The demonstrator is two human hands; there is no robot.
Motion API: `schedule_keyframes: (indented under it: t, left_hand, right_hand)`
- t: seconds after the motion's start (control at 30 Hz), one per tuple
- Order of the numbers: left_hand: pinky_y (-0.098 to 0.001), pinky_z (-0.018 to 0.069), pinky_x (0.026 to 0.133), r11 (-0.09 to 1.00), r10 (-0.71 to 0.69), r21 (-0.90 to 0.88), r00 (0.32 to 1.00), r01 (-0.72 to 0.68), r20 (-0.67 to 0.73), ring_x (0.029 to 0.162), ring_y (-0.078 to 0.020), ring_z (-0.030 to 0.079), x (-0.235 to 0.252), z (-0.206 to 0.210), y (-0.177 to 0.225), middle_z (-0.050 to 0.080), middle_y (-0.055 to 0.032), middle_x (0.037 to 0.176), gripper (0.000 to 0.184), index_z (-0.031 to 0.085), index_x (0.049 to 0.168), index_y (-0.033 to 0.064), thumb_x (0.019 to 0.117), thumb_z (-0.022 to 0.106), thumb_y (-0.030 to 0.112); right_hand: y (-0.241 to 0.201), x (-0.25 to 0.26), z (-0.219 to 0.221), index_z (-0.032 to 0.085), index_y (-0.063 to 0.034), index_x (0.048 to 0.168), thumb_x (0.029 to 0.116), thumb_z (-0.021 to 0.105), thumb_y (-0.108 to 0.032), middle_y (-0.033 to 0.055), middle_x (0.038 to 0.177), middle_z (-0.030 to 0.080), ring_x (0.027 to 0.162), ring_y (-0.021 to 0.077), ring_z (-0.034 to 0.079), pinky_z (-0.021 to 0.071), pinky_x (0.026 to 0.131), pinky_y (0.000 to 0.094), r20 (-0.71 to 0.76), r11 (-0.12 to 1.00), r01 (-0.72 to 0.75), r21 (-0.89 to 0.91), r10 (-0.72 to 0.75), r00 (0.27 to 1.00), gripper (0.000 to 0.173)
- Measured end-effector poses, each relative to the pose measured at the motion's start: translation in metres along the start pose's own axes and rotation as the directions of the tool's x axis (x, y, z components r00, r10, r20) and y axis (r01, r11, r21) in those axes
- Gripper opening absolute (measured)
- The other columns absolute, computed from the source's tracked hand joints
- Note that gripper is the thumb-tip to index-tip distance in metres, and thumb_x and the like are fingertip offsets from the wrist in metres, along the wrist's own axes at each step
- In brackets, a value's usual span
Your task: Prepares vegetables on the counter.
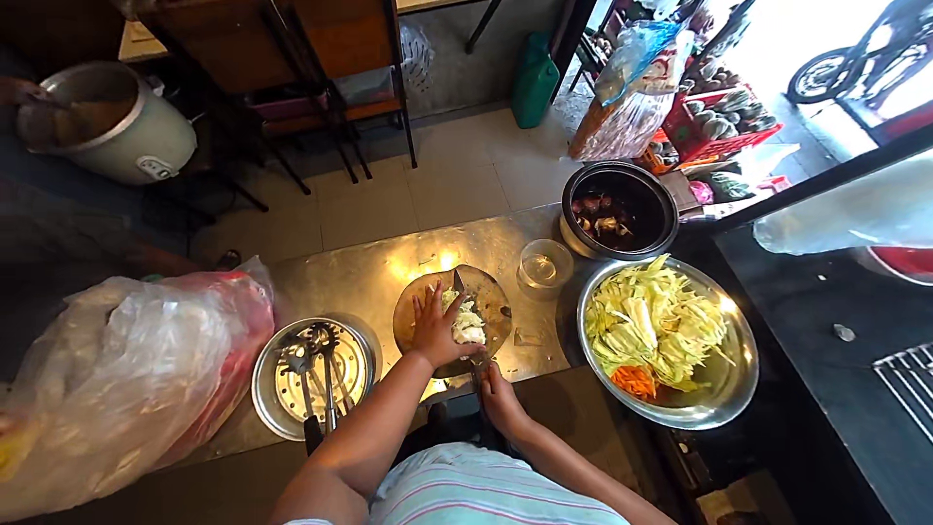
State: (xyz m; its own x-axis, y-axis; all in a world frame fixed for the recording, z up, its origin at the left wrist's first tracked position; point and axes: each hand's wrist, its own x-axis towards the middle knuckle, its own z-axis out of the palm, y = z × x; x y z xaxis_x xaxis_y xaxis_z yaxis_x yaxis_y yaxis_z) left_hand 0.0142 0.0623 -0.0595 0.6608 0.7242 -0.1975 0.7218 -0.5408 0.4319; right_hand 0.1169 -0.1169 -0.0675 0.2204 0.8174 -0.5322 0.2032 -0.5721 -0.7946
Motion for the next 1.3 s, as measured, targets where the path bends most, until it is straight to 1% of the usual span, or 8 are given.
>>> schedule_keyframes:
  t: [0.1, 0.2, 0.37, 0.67, 0.93, 1.07, 1.17, 1.3]
  left_hand:
    - [-0.0605, 0.0082, 0.128, 0.997, -0.030, -0.077, 0.994, 0.022, -0.106, 0.158, -0.0396, 0.016, 0.003, 0.012, 0.001, 0.025, -0.0203, 0.168, 0.102, 0.048, 0.155, 0.0286, 0.0720, 0.064, 0.086]
    - [-0.0480, 0.0230, 0.127, 0.980, -0.123, -0.178, 0.974, 0.089, -0.191, 0.154, -0.0340, 0.029, 0.002, 0.020, 0.011, 0.037, -0.0188, 0.162, 0.077, 0.057, 0.148, 0.0226, 0.0840, 0.067, 0.065]
    - [-0.0460, 0.0426, 0.115, 0.915, -0.316, -0.344, 0.907, 0.213, -0.278, 0.137, -0.0337, 0.052, 0.004, 0.022, 0.028, 0.052, -0.0194, 0.150, 0.055, 0.068, 0.134, 0.0139, 0.0848, 0.075, 0.039]
    - [-0.0457, 0.0476, 0.109, 0.800, -0.448, -0.578, 0.799, 0.159, -0.401, 0.129, -0.0311, 0.057, 0.009, 0.016, 0.049, 0.055, -0.0191, 0.144, 0.046, 0.072, 0.124, 0.0070, 0.0806, 0.083, 0.020]
    - [-0.0495, 0.0510, 0.103, 0.840, -0.078, -0.488, 0.837, -0.237, -0.541, 0.125, -0.0323, 0.059, 0.043, 0.000, 0.179, 0.059, -0.0176, 0.138, 0.047, 0.073, 0.120, 0.0112, 0.0766, 0.085, 0.023]
    - [-0.0477, 0.0512, 0.105, 0.725, 0.089, -0.599, 0.909, -0.339, -0.406, 0.126, -0.0278, 0.059, 0.070, 0.019, 0.270, 0.059, -0.0146, 0.140, 0.047, 0.072, 0.121, 0.0105, 0.0781, 0.086, 0.022]
    - [-0.0486, 0.0505, 0.107, 0.745, 0.199, -0.588, 0.945, -0.317, -0.258, 0.129, -0.0290, 0.058, 0.095, 0.042, 0.318, 0.056, -0.0151, 0.145, 0.051, 0.069, 0.128, 0.0113, 0.0813, 0.085, 0.025]
    - [-0.0498, 0.0349, 0.122, 0.866, 0.339, -0.368, 0.938, -0.338, -0.064, 0.145, -0.0354, 0.044, 0.127, 0.078, 0.343, 0.048, -0.0195, 0.155, 0.069, 0.067, 0.135, 0.0098, 0.0844, 0.077, 0.055]
  right_hand:
    - [-0.014, 0.001, 0.017, 0.041, 0.0034, 0.142, 0.1115, 0.034, -0.018, 0.0164, 0.086, 0.063, 0.068, 0.0267, 0.067, 0.0594, 0.068, 0.0445, -0.022, 0.995, 0.011, -0.095, -0.013, 1.000, 0.038]
    - [-0.019, 0.002, 0.024, 0.043, 0.0033, 0.139, 0.1114, 0.036, -0.019, 0.0178, 0.089, 0.064, 0.073, 0.0281, 0.068, 0.0589, 0.073, 0.0455, -0.048, 0.990, 0.014, -0.143, -0.021, 0.999, 0.036]
    - [-0.014, 0.011, 0.023, 0.043, 0.0047, 0.139, 0.1104, 0.039, -0.017, 0.0139, 0.083, 0.061, 0.065, 0.0230, 0.065, 0.0590, 0.065, 0.0409, -0.007, 0.994, 0.078, -0.079, -0.078, 0.997, 0.036]
    - [-0.015, 0.014, 0.001, 0.044, 0.0056, 0.139, 0.1086, 0.040, -0.018, 0.0107, 0.076, 0.059, 0.061, 0.0205, 0.062, 0.0569, 0.063, 0.0387, 0.039, 0.977, 0.215, 0.005, -0.215, 0.976, 0.038]
    - [-0.013, -0.043, -0.088, 0.044, 0.0077, 0.136, 0.1078, 0.039, -0.015, 0.0054, 0.071, 0.056, 0.054, 0.0151, 0.059, 0.0564, 0.053, 0.0350, -0.337, 0.947, 0.308, 0.089, -0.262, 0.904, 0.037]
    - [-0.010, -0.076, -0.144, 0.040, 0.0034, 0.137, 0.1105, 0.035, -0.017, 0.0020, 0.068, 0.053, 0.048, 0.0121, 0.056, 0.0552, 0.048, 0.0317, -0.551, 0.964, 0.192, 0.181, -0.062, 0.832, 0.034]
    - [0.007, -0.078, -0.185, 0.040, 0.0024, 0.139, 0.1114, 0.034, -0.019, 0.0066, 0.070, 0.056, 0.050, 0.0183, 0.059, 0.0566, 0.049, 0.0381, -0.618, 0.975, 0.054, 0.216, 0.094, 0.781, 0.035]
    - [0.027, -0.086, -0.222, 0.043, 0.0032, 0.141, 0.1120, 0.035, -0.022, 0.0147, 0.079, 0.063, 0.058, 0.0243, 0.063, 0.0581, 0.057, 0.0447, -0.631, 0.967, -0.067, 0.245, 0.211, 0.747, 0.039]
